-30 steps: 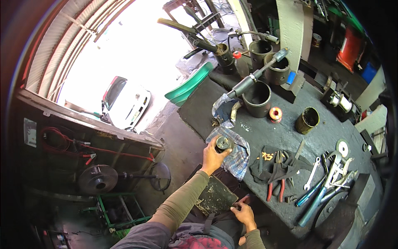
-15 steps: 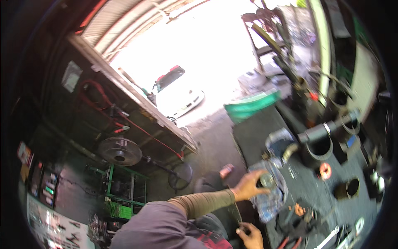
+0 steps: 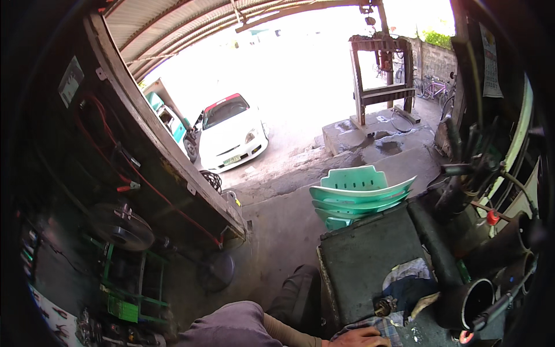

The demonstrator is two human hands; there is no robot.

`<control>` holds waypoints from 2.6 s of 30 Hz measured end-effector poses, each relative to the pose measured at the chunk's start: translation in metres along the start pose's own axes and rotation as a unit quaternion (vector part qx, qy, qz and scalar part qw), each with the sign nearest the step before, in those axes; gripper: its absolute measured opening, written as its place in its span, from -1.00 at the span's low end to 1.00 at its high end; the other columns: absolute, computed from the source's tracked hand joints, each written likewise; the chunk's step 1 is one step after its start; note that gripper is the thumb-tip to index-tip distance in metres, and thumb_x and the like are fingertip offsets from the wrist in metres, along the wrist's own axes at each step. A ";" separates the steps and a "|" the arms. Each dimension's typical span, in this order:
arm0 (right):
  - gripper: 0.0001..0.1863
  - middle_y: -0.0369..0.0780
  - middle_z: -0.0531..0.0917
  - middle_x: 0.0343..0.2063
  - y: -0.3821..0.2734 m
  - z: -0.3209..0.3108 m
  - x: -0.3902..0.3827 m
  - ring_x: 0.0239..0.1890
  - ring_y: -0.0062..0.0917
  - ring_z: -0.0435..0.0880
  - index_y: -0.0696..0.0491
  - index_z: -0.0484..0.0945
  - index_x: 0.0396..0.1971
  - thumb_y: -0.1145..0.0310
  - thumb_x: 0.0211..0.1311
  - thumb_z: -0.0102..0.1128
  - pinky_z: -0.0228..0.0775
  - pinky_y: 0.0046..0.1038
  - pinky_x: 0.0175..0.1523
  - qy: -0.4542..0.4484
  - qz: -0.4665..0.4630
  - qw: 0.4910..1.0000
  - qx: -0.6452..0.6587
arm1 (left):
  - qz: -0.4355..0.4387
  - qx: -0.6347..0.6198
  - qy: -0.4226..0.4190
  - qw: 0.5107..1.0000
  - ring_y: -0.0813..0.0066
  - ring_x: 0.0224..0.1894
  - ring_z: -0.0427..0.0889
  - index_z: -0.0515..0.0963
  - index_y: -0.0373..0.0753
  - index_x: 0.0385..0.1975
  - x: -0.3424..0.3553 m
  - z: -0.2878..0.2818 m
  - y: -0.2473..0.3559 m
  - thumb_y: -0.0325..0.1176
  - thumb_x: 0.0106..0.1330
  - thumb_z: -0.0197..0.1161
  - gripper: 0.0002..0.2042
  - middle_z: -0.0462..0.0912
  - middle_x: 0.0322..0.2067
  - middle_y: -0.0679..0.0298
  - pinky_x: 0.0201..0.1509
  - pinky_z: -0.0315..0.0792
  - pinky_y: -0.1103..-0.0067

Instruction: The person grinds a cylindrical metal part on a bench grinder, then moves to a workbench to hammer a small metal disc and a cylindrical component. The person uses a hammer to tap the parts into place and inspects them.

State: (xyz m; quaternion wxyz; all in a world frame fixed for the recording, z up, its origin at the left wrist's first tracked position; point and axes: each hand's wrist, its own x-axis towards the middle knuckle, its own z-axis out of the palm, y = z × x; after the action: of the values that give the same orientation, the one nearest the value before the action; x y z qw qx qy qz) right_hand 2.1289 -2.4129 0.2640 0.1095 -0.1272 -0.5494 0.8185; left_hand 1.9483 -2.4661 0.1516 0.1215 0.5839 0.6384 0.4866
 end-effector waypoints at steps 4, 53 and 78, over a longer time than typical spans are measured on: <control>-0.55 0.03 0.71 -0.17 -0.008 -0.015 0.010 -0.18 -0.30 0.70 0.30 0.67 0.00 0.36 0.17 0.50 0.55 -0.36 -0.03 -0.086 0.028 0.986 -0.143 | -0.014 -0.039 0.015 0.999 0.07 -0.02 0.65 0.58 -0.12 0.08 -0.006 0.003 -0.003 0.04 -0.02 0.62 -0.33 0.66 -0.06 0.14 0.04 0.58 0.25; -0.34 0.07 0.59 0.22 0.116 0.058 0.150 0.26 -0.34 0.60 0.36 0.30 0.39 0.55 0.32 0.26 0.40 -0.37 0.35 0.457 -0.148 0.823 -0.302 | 0.022 0.048 0.045 0.998 0.07 -0.11 0.68 0.71 -0.22 0.00 0.052 -0.092 -0.066 -0.45 0.28 0.35 -0.71 0.77 -0.18 0.12 0.05 0.53 0.29; -0.55 -0.10 0.63 0.07 0.135 0.071 0.131 -0.15 -0.50 0.68 0.22 0.53 0.21 0.60 0.31 0.27 0.58 -0.46 -0.04 0.483 -0.238 0.798 -0.271 | 0.132 0.014 0.120 0.984 0.24 -0.25 0.76 0.74 -0.32 -0.23 0.009 -0.123 -0.049 -0.65 0.14 0.43 -0.80 0.79 -0.28 0.15 -0.13 0.62 0.45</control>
State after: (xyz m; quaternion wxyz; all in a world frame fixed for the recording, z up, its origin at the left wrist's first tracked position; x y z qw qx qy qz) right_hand 1.9764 -2.4833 0.1537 0.5127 -0.3957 -0.6375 0.4172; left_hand 1.8255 -2.5098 0.1788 -0.0296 0.6020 0.5726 0.5558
